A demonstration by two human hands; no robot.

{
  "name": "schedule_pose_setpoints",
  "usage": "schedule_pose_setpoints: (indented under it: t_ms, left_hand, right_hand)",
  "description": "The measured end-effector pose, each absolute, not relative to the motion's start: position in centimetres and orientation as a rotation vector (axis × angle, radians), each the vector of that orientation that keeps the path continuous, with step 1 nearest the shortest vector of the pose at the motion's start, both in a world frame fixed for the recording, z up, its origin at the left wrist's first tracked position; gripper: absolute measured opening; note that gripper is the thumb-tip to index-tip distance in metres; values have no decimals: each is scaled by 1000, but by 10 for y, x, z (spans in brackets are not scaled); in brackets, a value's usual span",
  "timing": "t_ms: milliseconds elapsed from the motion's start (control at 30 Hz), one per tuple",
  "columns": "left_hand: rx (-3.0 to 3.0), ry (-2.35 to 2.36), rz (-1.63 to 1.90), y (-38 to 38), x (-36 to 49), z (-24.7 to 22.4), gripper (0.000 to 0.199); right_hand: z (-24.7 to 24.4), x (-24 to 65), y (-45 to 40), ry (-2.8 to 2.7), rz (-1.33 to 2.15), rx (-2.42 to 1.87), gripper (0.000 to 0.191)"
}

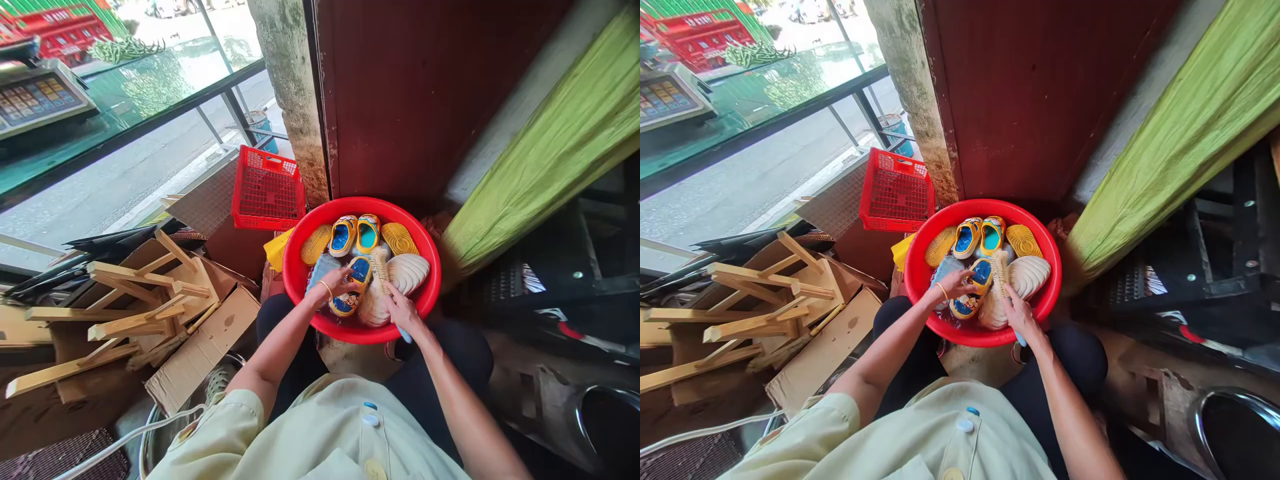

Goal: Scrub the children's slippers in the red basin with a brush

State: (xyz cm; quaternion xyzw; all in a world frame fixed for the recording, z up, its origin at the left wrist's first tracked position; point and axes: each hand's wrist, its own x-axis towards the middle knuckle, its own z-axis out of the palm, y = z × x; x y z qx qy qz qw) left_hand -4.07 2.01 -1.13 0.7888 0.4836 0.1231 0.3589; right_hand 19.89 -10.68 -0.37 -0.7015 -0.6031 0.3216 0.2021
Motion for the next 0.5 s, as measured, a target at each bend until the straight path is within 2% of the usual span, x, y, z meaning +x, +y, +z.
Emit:
schedule_pose_setpoints:
  t_ms: [33, 100, 167, 233, 333, 500]
  left_hand:
    - [2054, 1265, 343, 36, -48, -4, 53]
    - [2087, 1450, 481, 68, -64, 7, 48]
    - [2075, 1749, 487, 95, -79, 11, 60]
    - [2008, 1961, 333, 113, -89, 5, 79]
    - [1932, 2014, 157, 122, -93, -12, 99]
    - [1727, 2001, 77, 123, -87, -31, 108]
  right_hand:
    - [-6, 198, -111, -1640, 882, -1922, 63]
    - [-10, 192, -117, -1604, 809, -1853, 60]
    - [-13, 186, -121, -1603, 707, -1792, 57]
    - [-14, 183, -124, -1595, 649, -1768, 56]
    - [-15, 184, -125, -1564, 617, -1791, 58]
    - [-16, 187, -123, -1539, 594, -1824, 58]
